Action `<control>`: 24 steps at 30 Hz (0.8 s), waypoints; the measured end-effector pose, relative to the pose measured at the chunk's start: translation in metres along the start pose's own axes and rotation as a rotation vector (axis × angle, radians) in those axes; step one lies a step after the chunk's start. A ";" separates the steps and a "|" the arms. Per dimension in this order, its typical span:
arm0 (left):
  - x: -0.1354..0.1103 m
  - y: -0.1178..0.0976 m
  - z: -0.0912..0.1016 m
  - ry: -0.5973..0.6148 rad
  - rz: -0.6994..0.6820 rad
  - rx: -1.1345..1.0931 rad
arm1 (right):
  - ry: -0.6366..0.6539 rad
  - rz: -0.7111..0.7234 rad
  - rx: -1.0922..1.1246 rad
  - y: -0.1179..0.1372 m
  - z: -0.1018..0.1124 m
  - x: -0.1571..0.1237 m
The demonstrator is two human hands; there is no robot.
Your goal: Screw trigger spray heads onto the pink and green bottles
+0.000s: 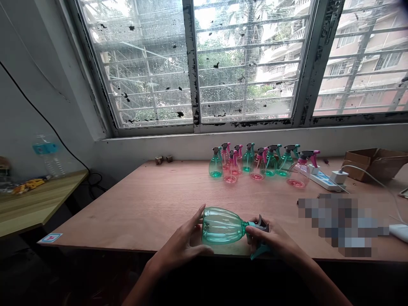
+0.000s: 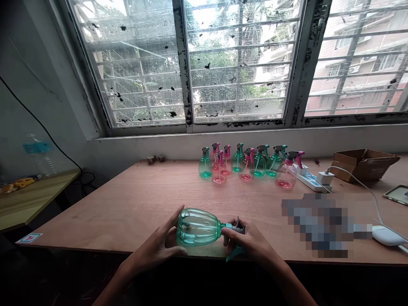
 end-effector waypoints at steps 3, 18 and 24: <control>0.000 -0.001 0.001 -0.015 -0.006 0.001 | -0.012 0.001 0.003 -0.001 0.000 0.000; -0.001 0.000 0.001 -0.020 -0.029 0.056 | -0.014 0.034 0.009 0.004 0.001 0.000; 0.000 -0.005 0.001 -0.013 -0.069 0.075 | -0.014 0.025 -0.020 0.003 0.001 0.000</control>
Point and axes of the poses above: each hand's wrist, its own x-axis towards the middle knuckle, its own z-axis out of the back of the hand, y = z × x, the point moved 8 cm from there along x, towards the middle knuckle, and after that the axes turned 12 degrees about -x, right-handed, at the moved point
